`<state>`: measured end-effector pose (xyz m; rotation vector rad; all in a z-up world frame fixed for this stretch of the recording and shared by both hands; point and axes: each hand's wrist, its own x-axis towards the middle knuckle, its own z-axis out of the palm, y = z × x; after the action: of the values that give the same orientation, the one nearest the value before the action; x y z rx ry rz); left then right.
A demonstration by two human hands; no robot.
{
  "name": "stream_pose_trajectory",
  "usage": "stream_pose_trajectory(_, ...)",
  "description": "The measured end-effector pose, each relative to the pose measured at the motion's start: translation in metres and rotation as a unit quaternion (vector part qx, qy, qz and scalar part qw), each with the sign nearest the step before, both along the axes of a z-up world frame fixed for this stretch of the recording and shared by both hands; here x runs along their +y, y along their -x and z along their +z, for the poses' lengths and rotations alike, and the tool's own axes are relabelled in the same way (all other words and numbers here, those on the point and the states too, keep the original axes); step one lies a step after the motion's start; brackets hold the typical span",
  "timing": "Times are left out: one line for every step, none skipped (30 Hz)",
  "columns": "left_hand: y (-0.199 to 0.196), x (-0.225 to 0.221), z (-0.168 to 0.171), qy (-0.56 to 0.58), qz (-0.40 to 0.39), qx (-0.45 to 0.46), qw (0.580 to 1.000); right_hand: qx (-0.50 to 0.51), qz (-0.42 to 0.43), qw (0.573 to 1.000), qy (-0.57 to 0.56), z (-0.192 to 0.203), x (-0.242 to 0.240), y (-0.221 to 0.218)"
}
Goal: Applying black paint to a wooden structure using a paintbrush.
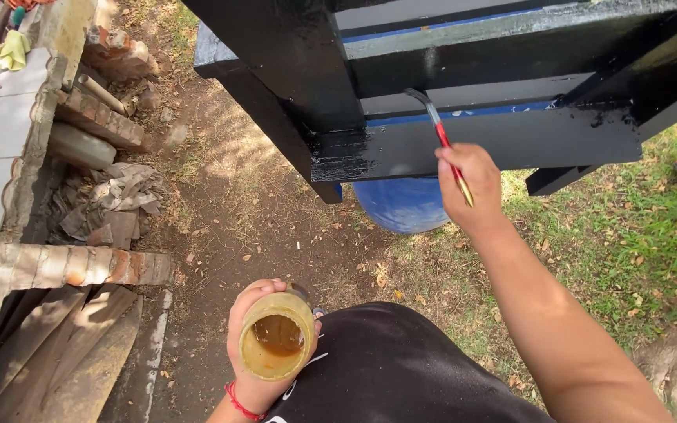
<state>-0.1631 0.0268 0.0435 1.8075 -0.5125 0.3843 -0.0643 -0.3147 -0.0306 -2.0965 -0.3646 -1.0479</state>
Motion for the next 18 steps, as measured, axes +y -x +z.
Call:
stream_pose_trajectory(0.000, -0.001, 0.000, 0.016, -0.001, 0.008, 1.000, -0.019, 0.005, 0.999, 0.028, -0.003, -0.003, 0.006)
stream_pose_trajectory(-0.004, -0.003, 0.001, 0.018, 0.001, 0.007, 1.000, -0.020, 0.008, 0.999, 0.030, -0.008, -0.003, 0.008)
stream_pose_trajectory(-0.008, -0.006, 0.001, -0.008, 0.009, 0.003, 1.000, -0.029, 0.039, 0.999, 0.003, -0.014, -0.002, 0.011)
stream_pose_trajectory(-0.008, -0.007, 0.002, -0.035, 0.016, 0.001, 0.999, -0.035, 0.071, 0.997, -0.025, -0.021, -0.001, 0.016)
stream_pose_trajectory(-0.017, -0.013, -0.002, -0.034, 0.019, 0.004, 0.999, -0.031, 0.073, 0.997, -0.024, -0.017, -0.003, 0.015)
stream_pose_trajectory(-0.024, -0.018, -0.007, -0.064, 0.035, 0.012, 0.997, -0.069, 0.113, 0.990, -0.044, -0.015, -0.002, 0.016)
stream_pose_trajectory(-0.030, -0.023, -0.011, -0.095, 0.051, 0.020, 0.994, -0.106, 0.153, 0.980, -0.064, -0.013, -0.002, 0.016)
stream_pose_trajectory(-0.040, -0.033, -0.014, -0.093, 0.054, 0.019, 0.994, -0.107, 0.156, 0.980, -0.063, -0.011, -0.004, 0.024)
stream_pose_trajectory(-0.052, -0.045, -0.017, -0.054, 0.029, -0.003, 0.998, -0.110, 0.134, 0.978, -0.114, -0.008, -0.005, 0.032)
stream_pose_trajectory(-0.064, -0.058, -0.019, -0.014, -0.001, -0.024, 1.000, -0.113, 0.107, 0.974, -0.163, -0.004, -0.010, 0.041)
stream_pose_trajectory(-0.071, -0.069, -0.015, -0.012, -0.002, -0.024, 1.000, -0.113, 0.106, 0.975, -0.161, -0.004, -0.016, 0.049)
stream_pose_trajectory(-0.076, -0.080, -0.011, -0.003, -0.016, 0.030, 0.999, -0.150, 0.090, 0.971, -0.162, -0.004, -0.024, 0.060)
stream_pose_trajectory(-0.080, -0.092, -0.007, 0.005, -0.031, 0.084, 0.996, -0.187, 0.073, 0.966, -0.163, -0.004, -0.031, 0.071)
stream_pose_trajectory(-0.089, -0.103, -0.009, 0.007, -0.035, 0.084, 0.996, -0.188, 0.070, 0.967, -0.159, -0.012, -0.040, 0.087)
stream_pose_trajectory(-0.097, -0.115, -0.011, 0.011, -0.069, 0.092, 0.993, -0.173, 0.041, 0.966, -0.190, -0.021, -0.050, 0.102)
stream_pose_trajectory(-0.104, -0.126, -0.012, 0.013, -0.103, 0.101, 0.989, -0.156, 0.012, 0.963, -0.221, -0.030, -0.058, 0.119)
stream_pose_trajectory(-0.104, -0.137, -0.012, 0.015, -0.107, 0.103, 0.989, -0.155, 0.008, 0.963, -0.219, -0.035, -0.061, 0.136)
stream_pose_trajectory(-0.104, -0.147, -0.012, 0.012, -0.117, 0.091, 0.989, -0.120, -0.015, 0.963, -0.243, -0.041, -0.063, 0.152)
